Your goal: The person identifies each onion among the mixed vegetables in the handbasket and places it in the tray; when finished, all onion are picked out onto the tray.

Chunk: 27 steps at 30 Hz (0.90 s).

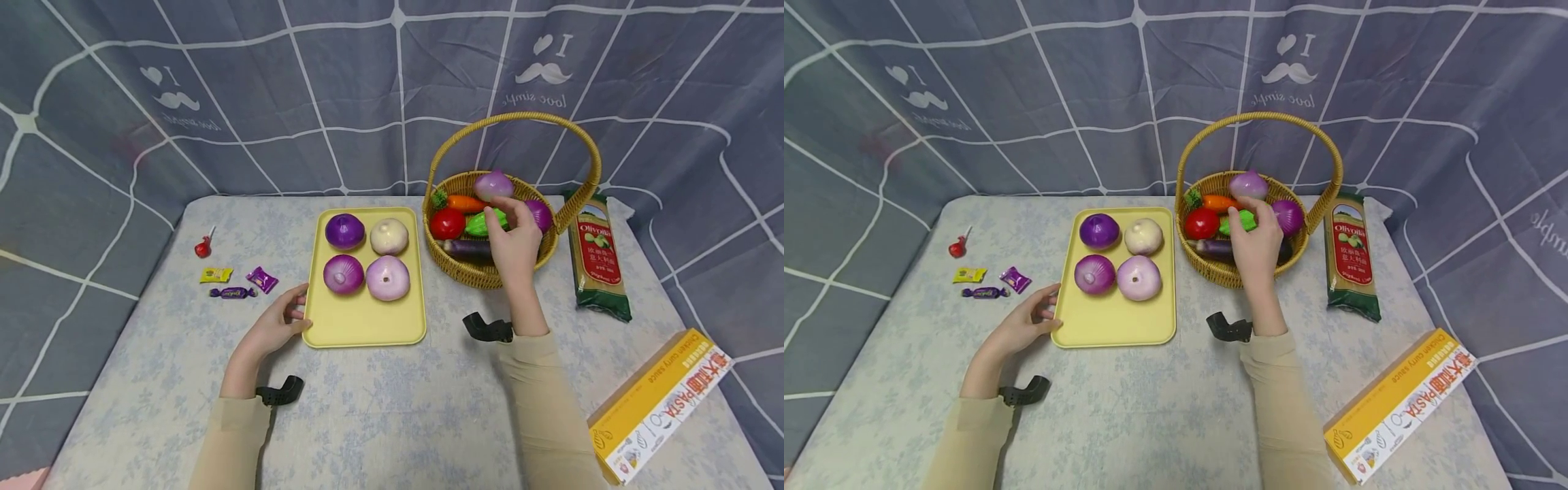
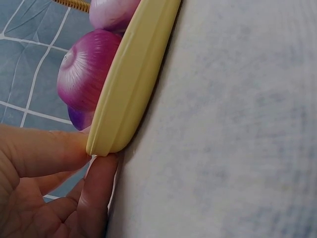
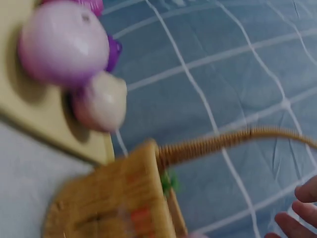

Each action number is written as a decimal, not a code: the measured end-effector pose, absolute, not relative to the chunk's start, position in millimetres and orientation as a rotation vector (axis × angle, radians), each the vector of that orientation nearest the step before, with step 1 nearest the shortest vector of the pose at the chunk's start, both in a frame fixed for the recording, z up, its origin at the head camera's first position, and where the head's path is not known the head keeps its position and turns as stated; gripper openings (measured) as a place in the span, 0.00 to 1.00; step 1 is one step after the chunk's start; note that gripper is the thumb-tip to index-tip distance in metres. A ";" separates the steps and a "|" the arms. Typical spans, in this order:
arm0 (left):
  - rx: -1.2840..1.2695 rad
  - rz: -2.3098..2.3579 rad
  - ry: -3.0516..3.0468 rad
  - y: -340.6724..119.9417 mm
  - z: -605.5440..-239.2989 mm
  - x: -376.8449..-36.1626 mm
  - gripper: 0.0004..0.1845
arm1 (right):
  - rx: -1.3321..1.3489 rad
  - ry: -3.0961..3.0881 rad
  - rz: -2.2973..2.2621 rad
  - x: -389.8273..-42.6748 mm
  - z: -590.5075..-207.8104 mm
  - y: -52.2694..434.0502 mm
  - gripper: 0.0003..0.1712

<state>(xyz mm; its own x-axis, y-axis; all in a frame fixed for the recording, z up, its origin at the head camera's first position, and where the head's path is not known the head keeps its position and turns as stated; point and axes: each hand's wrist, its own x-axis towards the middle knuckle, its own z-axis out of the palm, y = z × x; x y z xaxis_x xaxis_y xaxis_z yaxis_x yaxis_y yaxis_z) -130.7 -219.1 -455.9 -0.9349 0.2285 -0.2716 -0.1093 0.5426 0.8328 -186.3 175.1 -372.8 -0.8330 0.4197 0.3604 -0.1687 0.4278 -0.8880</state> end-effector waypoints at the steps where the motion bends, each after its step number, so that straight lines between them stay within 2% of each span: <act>1: 0.099 1.352 2.433 -219.0 -455.9 -130.5 0.39 | -0.248 -2.140 1.411 -188.2 -373.5 179.8 0.16; 11: 0.119 1.394 2.407 -218.3 -452.6 -129.4 0.39 | -0.457 -2.185 1.365 -196.7 -378.3 213.1 0.24; 27: 0.090 1.356 2.420 -220.9 -456.3 -132.1 0.39 | -0.512 -2.419 1.251 -205.7 -390.1 232.2 0.41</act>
